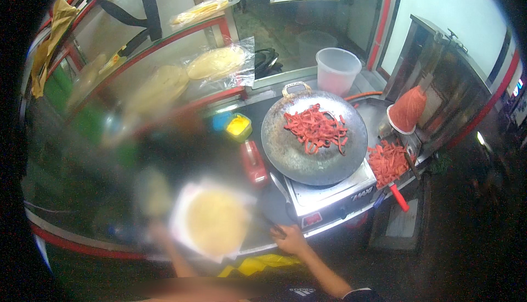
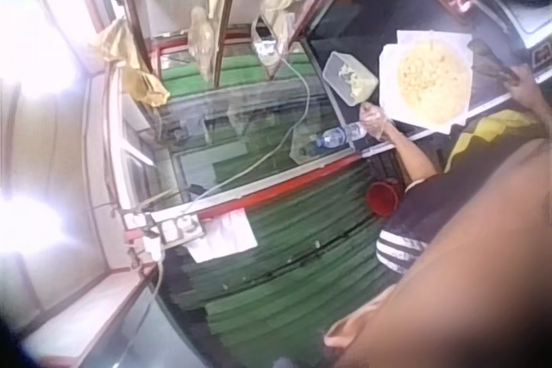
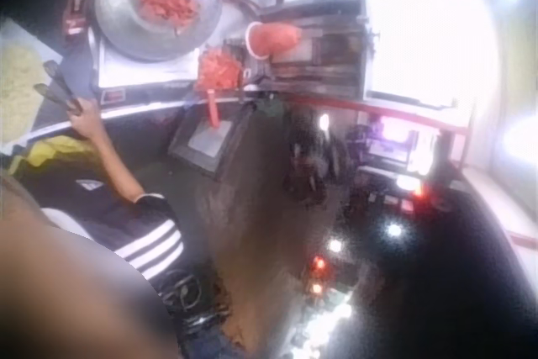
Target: The person prepares a taco by placing a tortilla on paper, adding shredded cheese, and cooking sliced meat on a griddle. They then transfer the cooked meat onto the tortilla and add sauce before folding the taco.
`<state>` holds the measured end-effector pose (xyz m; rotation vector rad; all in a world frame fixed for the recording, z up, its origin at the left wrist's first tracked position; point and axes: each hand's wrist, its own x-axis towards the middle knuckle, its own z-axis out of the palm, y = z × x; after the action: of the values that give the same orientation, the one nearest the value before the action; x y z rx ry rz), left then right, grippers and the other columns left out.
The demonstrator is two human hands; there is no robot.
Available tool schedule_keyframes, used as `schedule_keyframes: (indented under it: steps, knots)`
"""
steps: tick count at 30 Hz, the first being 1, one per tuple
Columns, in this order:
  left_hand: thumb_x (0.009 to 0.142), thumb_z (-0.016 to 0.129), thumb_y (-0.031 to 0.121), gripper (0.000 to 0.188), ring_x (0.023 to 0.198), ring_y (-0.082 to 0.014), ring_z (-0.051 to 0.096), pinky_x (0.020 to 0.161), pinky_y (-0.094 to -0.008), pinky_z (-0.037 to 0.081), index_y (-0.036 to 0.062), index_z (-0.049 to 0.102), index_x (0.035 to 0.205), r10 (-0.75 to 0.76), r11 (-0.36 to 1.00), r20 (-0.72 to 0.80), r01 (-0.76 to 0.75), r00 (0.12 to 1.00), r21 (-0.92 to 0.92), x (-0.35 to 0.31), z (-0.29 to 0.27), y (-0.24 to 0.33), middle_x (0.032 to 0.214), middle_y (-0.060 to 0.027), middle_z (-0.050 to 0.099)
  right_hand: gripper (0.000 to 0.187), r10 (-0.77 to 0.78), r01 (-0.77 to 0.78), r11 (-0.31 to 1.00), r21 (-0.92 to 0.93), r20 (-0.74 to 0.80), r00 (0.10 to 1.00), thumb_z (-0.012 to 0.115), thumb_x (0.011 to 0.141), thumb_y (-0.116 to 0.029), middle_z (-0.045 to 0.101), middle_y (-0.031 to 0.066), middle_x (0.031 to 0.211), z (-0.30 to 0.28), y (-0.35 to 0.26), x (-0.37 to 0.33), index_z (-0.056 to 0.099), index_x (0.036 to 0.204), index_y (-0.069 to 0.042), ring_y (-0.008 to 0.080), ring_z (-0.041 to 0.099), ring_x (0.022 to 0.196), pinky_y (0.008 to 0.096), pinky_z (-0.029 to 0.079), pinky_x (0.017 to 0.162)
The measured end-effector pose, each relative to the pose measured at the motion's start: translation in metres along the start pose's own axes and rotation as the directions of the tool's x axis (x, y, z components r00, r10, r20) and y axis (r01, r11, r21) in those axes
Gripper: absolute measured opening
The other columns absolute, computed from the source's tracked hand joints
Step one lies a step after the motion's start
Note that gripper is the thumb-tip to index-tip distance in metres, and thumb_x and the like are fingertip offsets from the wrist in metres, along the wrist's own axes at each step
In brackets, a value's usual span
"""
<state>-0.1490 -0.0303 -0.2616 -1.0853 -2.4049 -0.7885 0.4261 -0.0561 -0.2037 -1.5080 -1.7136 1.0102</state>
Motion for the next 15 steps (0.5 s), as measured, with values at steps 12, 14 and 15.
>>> schedule_keyframes:
  steps: [12, 14, 15]
  knots:
    - [0.108, 0.064, 0.033, 0.041, 0.092, -0.0542, 0.071, 0.085, -0.0630, 0.053, -0.0029, 0.081, 0.101, 0.092, 0.993, -0.060, -0.087, 0.994, 0.074, -0.012, 0.039, -0.053, 0.101, -0.0305, 0.078, 0.034, -0.037, 0.036, 0.999, -0.033, -0.019, 0.999, 0.081, 0.092, -0.022, 0.083, 0.0241, 0.101, -0.005, -0.012, 0.006, 0.084, 0.120, -0.003, 0.0417, 0.084, 0.093, 0.0448, 0.064, 0.085]
    - [0.109, 0.064, 0.033, 0.040, 0.092, -0.0544, 0.071, 0.085, -0.0624, 0.054, -0.0027, 0.081, 0.103, 0.027, 0.992, 0.022, -0.030, 0.999, 0.121, -0.010, 0.029, -0.040, 0.101, -0.0306, 0.078, 0.033, -0.014, 0.013, 0.999, -0.035, -0.005, 1.000, 0.081, 0.092, -0.022, 0.082, 0.0246, 0.099, -0.006, -0.014, 0.007, 0.084, 0.120, -0.003, 0.0420, 0.083, 0.092, 0.0448, 0.064, 0.085]
    - [0.109, 0.064, 0.033, 0.040, 0.092, -0.0544, 0.071, 0.085, -0.0623, 0.054, -0.0026, 0.082, 0.103, 0.094, 0.992, -0.048, -0.090, 0.994, 0.088, -0.009, 0.023, -0.032, 0.101, -0.0305, 0.078, 0.033, 0.008, -0.008, 0.999, -0.053, 0.001, 1.000, 0.081, 0.092, -0.022, 0.082, 0.0248, 0.098, -0.006, -0.015, 0.008, 0.084, 0.120, -0.003, 0.0422, 0.083, 0.091, 0.0449, 0.064, 0.084]
